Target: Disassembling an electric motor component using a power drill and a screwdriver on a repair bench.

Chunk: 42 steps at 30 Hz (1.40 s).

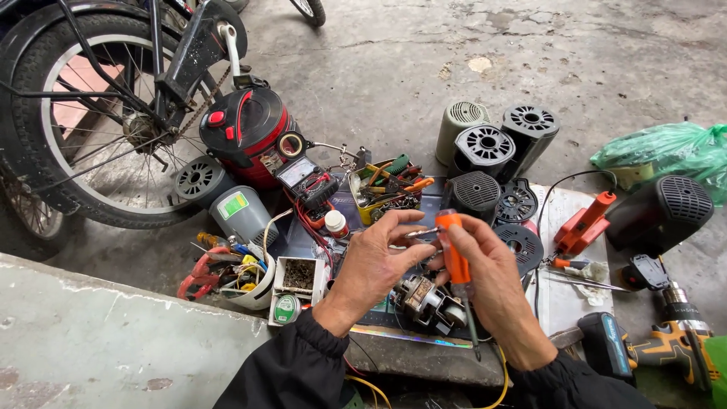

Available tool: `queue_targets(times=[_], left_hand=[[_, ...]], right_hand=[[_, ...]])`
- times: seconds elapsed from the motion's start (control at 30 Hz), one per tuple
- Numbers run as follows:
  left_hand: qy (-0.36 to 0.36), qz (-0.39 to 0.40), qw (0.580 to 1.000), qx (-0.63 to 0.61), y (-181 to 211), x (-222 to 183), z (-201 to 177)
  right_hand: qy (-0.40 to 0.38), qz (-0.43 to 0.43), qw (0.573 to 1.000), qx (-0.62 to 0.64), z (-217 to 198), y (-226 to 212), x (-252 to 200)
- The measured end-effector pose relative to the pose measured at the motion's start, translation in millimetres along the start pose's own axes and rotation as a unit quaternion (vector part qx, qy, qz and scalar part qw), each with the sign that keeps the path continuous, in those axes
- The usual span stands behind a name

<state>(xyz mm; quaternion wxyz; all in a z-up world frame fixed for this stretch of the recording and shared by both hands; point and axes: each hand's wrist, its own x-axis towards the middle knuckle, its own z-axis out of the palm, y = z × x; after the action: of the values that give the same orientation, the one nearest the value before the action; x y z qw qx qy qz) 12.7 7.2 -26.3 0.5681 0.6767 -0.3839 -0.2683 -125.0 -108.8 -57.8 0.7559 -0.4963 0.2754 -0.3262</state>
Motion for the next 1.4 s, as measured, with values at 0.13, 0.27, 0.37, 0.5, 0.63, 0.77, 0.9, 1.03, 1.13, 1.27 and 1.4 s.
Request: queue_targets(times=[0.13, 0.27, 0.37, 0.5, 0.63, 0.77, 0.9, 1.03, 1.13, 1.27, 1.4], left_hand=[[0.005, -0.002, 1.000, 0.028, -1, -4, -9], [0.023, 0.015, 0.998, 0.052, -7, -6, -11], [0.027, 0.033, 0.997, 0.070, -5, -6, -10], [0.038, 0.051, 0.993, 0.097, -4, -6, -8], [0.037, 0.067, 0.993, 0.094, -10, -2, -7], [0.038, 0.071, 0.991, 0.105, -18, 1, -5], [0.042, 0.076, 0.992, 0.087, -19, 1, -2], [0.024, 0.138, 0.977, 0.157, -28, 2, -3], [0.015, 0.116, 0.981, 0.152, -20, 3, -2], [0.004, 0.011, 1.000, 0.007, 1, 0, 8], [0.015, -0.105, 0.981, -0.165, 13, -5, 18]], right_hand=[[0.007, -0.011, 1.000, 0.002, -12, 6, 6], [0.004, -0.018, 1.000, 0.003, -12, 7, 2], [0.003, -0.023, 1.000, -0.011, -7, 3, -4], [0.002, -0.017, 0.999, -0.030, -5, 3, -5], [-0.008, -0.018, 0.999, -0.025, -7, 9, -3], [-0.013, -0.022, 0.999, -0.034, -9, 16, 0], [-0.010, -0.023, 0.999, -0.037, -5, 15, -1], [-0.010, 0.025, 0.999, -0.046, 7, -4, -13], [-0.006, 0.058, 0.997, -0.041, 6, -6, -11], [0.024, 0.056, 0.997, -0.056, 15, -24, -15], [0.042, 0.019, 0.998, -0.050, 16, -29, -24]])
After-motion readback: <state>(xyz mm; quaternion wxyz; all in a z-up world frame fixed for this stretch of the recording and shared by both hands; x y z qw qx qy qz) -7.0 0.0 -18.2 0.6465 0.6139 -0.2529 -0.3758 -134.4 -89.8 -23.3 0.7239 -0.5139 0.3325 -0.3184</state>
